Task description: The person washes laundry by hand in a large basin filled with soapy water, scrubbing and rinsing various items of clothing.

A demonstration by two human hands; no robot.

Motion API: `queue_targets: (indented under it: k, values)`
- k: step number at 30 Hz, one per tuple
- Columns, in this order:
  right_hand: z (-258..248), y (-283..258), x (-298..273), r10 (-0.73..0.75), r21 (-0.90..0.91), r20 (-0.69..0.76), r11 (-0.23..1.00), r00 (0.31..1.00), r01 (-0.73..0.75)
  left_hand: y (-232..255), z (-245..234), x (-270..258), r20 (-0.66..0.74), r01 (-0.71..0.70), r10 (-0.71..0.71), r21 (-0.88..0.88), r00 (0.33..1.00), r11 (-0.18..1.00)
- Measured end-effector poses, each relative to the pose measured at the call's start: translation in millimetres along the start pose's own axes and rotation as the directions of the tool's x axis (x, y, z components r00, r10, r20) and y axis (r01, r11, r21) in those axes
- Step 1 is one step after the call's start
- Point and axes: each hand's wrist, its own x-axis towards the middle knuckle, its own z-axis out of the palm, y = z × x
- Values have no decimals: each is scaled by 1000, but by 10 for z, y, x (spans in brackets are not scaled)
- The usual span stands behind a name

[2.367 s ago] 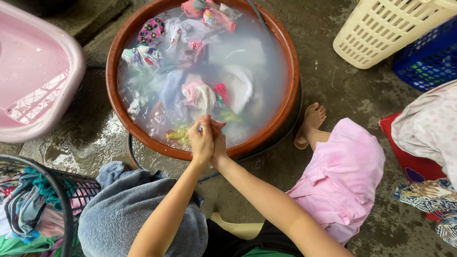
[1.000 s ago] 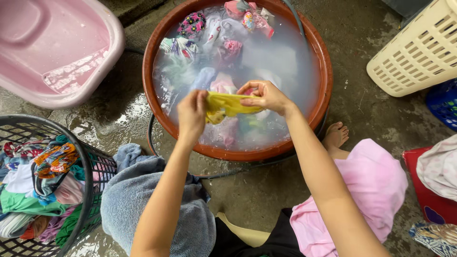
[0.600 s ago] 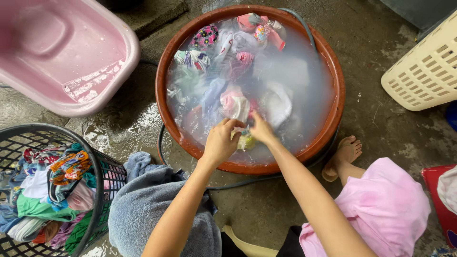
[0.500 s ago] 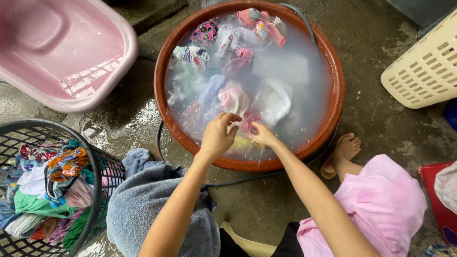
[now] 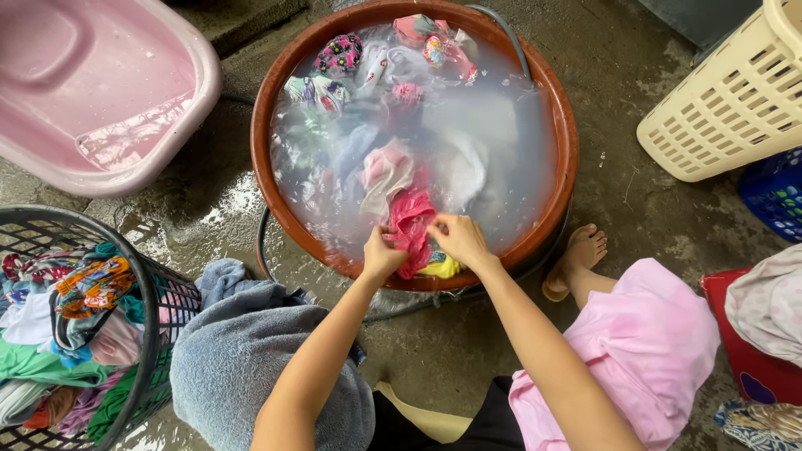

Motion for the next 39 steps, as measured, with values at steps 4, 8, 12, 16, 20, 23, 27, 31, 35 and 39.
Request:
queue_targets:
  k: [4, 8, 12, 16, 20, 23, 27, 31, 35, 39]
  values:
    - [372, 274, 223, -182, -158, -333, 978, 925, 136, 351, 39, 109, 120, 125, -77, -461, 990, 878]
    - [392, 248, 209, 99, 129, -238, 989, 966, -70, 924, -328, 27, 344, 172, 78, -637, 936, 752]
    - [-217, -203, 23, -36, 121, -694, 979, 720, 166, 1355, -814, -152, 263, 116, 40, -550, 964, 827]
    - [-618, -597, -353, -122, 88, -791, 947, 599, 309, 1429, -1150, -200, -182, -325, 479, 528, 859, 784]
    - [-301, -421, -109, -151, -119, -678, 988, 719, 96, 1082, -910, -2, -27, -142, 343, 877, 939, 458]
    - [376, -118, 282, 93, -52, -388, 991, 917, -122, 638, -285, 150, 207, -99, -82, 734, 975, 672]
    - [1190, 529, 622, 235, -185, -126, 949, 964, -256, -83, 426, 310, 171, -60, -80, 686, 982, 725]
    - [1392, 882, 794, 185, -68, -74, 979, 980, -190, -409, 478, 463, 141, -253, 222, 732, 965, 633]
    - [867, 845, 624, 124, 300, -137, 951, 983, -78, 1, 37, 475, 279, -12, -234, 667, 931, 745]
    - [-388, 289, 138, -37, 720, -271, 655, 962, 228, 943, -710, 365, 65, 35, -103, 656, 993, 754]
